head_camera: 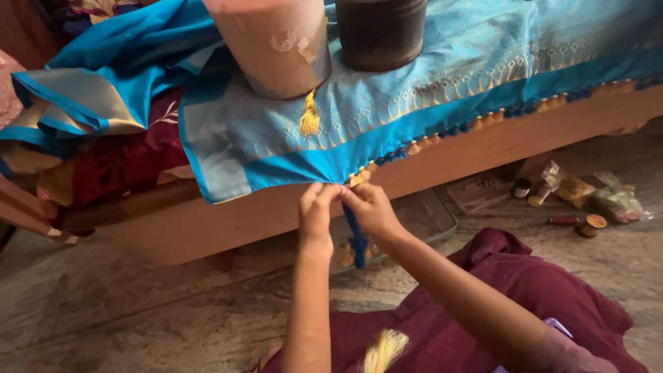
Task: Tying decorative knots and trimming thread to create tassels on the edge of a blue saree.
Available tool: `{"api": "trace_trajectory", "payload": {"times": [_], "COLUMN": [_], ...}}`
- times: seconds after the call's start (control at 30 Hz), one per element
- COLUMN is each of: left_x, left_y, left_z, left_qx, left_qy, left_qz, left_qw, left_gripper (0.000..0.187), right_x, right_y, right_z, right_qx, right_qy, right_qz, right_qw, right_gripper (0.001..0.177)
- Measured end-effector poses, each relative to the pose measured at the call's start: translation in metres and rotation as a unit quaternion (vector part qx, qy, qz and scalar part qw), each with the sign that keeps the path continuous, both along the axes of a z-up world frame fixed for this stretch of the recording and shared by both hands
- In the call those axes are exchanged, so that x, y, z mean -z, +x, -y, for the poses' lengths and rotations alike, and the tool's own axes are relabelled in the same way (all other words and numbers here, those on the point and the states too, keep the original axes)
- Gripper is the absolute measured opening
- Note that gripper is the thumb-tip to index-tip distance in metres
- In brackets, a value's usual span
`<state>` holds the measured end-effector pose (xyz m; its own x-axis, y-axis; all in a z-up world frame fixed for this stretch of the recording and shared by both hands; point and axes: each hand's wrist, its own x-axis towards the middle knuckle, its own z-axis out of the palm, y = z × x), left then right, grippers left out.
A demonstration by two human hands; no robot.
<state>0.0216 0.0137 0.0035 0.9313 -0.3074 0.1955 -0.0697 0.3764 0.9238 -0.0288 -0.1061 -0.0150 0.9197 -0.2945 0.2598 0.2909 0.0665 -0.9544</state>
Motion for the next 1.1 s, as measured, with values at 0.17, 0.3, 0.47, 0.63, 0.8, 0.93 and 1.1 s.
{"api": "trace_trajectory", "payload": {"times": [0.17, 0.3, 0.47, 0.63, 0.8, 0.93, 1.1], "left_x": [0.015, -0.011, 0.006, -0.004, -0.022, -0.024, -0.013], "left_y": [0.02, -0.001, 0.008, 0.004, -0.008, -0.01, -0.005], "left_z": [0.009, 0.007, 0.009, 0.007, 0.003, 0.004, 0.005], "left_qx": [0.068, 0.033, 0.053, 0.093, 0.088, 0.073, 0.024], "left_qy": [-0.029, -0.038, -0.053, -0.069, -0.019, -0.026, -0.011], "left_qz": [-0.057, -0.071, -0.039, -0.082, -0.084, -0.064, -0.04], "left_qw": [0.996, 0.996, 0.996, 0.99, 0.992, 0.995, 0.999], "left_gripper": [0.022, 0.018, 0.021, 0.022, 0.028, 0.026, 0.022], "right_x": [-0.013, -0.006, 0.158, 0.22, 0.133, 0.193, -0.008], "right_y": [-0.018, -0.049, -0.123, -0.269, -0.254, -0.257, -0.196], "right_z": [0.007, 0.03, 0.115, 0.192, 0.156, 0.186, 0.153], "right_qx": [-0.04, -0.066, -0.226, -0.431, -0.436, -0.481, -0.372], "right_qy": [-0.013, -0.209, -0.426, -0.612, -0.619, -0.606, -0.46], "right_qz": [-0.071, -0.147, -0.209, -0.296, -0.126, -0.14, -0.242], "right_qw": [0.997, 0.965, 0.851, 0.594, 0.641, 0.618, 0.769], "right_gripper": [0.027, 0.018, 0.032, 0.029, 0.036, 0.043, 0.042]}}
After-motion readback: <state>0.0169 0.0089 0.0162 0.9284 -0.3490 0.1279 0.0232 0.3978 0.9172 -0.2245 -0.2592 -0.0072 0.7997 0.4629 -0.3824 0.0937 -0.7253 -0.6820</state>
